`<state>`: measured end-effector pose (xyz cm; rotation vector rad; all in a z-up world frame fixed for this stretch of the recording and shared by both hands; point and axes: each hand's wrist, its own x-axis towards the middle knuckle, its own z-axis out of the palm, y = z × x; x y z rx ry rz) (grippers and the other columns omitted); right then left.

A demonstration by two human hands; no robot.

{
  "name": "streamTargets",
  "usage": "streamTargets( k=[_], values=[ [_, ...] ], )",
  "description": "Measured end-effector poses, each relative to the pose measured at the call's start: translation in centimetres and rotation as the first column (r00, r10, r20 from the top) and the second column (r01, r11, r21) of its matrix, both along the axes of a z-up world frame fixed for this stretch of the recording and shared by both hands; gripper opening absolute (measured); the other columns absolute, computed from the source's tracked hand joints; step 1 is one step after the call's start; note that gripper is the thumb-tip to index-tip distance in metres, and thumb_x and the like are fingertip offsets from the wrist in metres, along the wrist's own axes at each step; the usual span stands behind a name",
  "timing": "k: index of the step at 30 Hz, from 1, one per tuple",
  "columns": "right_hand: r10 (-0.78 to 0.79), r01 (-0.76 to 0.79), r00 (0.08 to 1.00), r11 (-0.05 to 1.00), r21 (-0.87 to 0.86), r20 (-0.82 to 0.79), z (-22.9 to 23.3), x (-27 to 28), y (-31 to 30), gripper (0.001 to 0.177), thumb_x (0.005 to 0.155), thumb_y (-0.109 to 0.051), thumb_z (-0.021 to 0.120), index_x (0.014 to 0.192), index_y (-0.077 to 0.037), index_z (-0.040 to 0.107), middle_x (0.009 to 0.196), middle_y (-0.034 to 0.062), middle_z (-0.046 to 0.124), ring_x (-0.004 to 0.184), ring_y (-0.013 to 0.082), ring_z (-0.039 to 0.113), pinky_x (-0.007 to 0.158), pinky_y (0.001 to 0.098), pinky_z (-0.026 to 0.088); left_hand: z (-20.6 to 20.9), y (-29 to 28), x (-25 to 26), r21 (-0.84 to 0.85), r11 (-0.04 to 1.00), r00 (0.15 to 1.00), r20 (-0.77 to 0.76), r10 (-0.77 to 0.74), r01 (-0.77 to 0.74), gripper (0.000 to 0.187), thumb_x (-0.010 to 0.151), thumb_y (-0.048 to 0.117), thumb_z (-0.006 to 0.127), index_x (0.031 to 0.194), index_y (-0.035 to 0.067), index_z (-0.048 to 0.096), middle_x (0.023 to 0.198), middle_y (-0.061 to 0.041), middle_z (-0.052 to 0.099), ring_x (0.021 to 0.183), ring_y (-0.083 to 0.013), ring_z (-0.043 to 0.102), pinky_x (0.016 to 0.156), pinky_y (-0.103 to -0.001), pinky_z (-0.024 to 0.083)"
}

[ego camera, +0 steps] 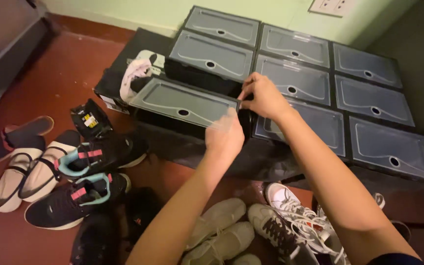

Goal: Assembling and organizing plastic shoe storage containers on the bedroom floor.

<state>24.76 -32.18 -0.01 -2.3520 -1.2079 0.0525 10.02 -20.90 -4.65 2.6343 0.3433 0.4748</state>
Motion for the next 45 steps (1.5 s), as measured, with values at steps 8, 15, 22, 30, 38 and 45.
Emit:
streamTargets(
  k=[8,15,22,30,38,45],
  values=[
    [-0.002,-0.001,0.999,0.997,0.077,0.043,-0.2,-1.6,-0.9,0.020,0.071,-0.017,0.088,0.089,-0.012,0.080,0.111,0.0084,0.066,0.108,0.0313,0.060,0.099,0.0423,0.046,0.8,0.8,-0.5,0.015,0.997,0.994,-0.080,-0.070,0.072,0.017,0.088,0.022,0.062,0.095,0.006,0.062,0.079,-0.019,0.074,0.072,-0.0392,0.074,0.065,-0.051,0.058],
    [0.068,-0.078,0.995,0.985,0.152,0.066,0.7,-3.3,-1.8,0.018,0.077,-0.021,0.087,0.094,-0.016,0.081,0.111,0.0040,0.069,0.106,0.0298,0.058,0.097,0.0420,0.044,0.6,1.0,-2.2,0.010,1.000,0.997,0.075,-0.016,0.015,0.030,0.100,0.035,0.058,0.090,0.007,0.063,0.075,-0.019,0.071,0.069,-0.0420,0.071,0.064,-0.054,0.056],
    [-0.014,0.003,0.998,0.989,0.151,0.069,-0.1,-3.0,-1.4,0.014,0.078,-0.021,0.086,0.092,-0.020,0.082,0.107,0.0017,0.070,0.103,0.0285,0.058,0.094,0.0399,0.046,2.7,1.8,-2.1,-0.130,0.983,0.992,0.038,-0.123,0.127,0.034,0.105,0.040,0.046,0.116,0.009,0.055,0.096,-0.020,0.072,0.082,-0.0465,0.069,0.071,-0.060,0.053],
    [0.039,-0.037,0.999,0.988,0.147,-0.009,-0.1,-2.4,-1.9,0.012,0.075,-0.019,0.083,0.087,-0.018,0.082,0.104,-0.0006,0.073,0.104,0.0249,0.060,0.100,0.0376,0.043,-3.8,4.4,1.4,-0.431,0.881,0.947,-0.150,-0.283,0.195,0.041,0.106,0.041,0.033,0.128,0.013,0.052,0.135,-0.020,0.057,0.123,-0.0447,0.054,0.096,-0.055,0.046],
    [-0.034,0.051,0.992,0.990,0.133,-0.125,0.6,-2.4,-1.1,0.023,0.086,-0.031,0.080,0.081,-0.009,0.080,0.102,0.0042,0.076,0.096,0.0295,0.063,0.094,0.0379,0.046,3.4,1.6,-1.3,-0.356,0.933,0.922,-0.343,-0.181,0.051,0.048,0.102,0.047,0.030,0.141,0.023,0.044,0.141,-0.010,0.054,0.121,-0.0420,0.056,0.097,-0.057,0.044],
    [-0.104,0.089,0.991,0.980,-0.176,-0.079,-0.1,0.4,0.7,0.027,0.079,-0.036,0.085,0.090,-0.011,0.082,0.084,0.0157,0.075,0.082,0.0374,0.071,0.081,0.0438,0.055,3.3,1.4,-3.1,-0.146,0.988,0.991,-0.111,-0.072,0.056,0.044,0.105,0.045,0.034,0.123,0.018,0.063,0.106,-0.013,0.074,0.095,-0.0402,0.069,0.083,-0.058,0.053]
  ],
)
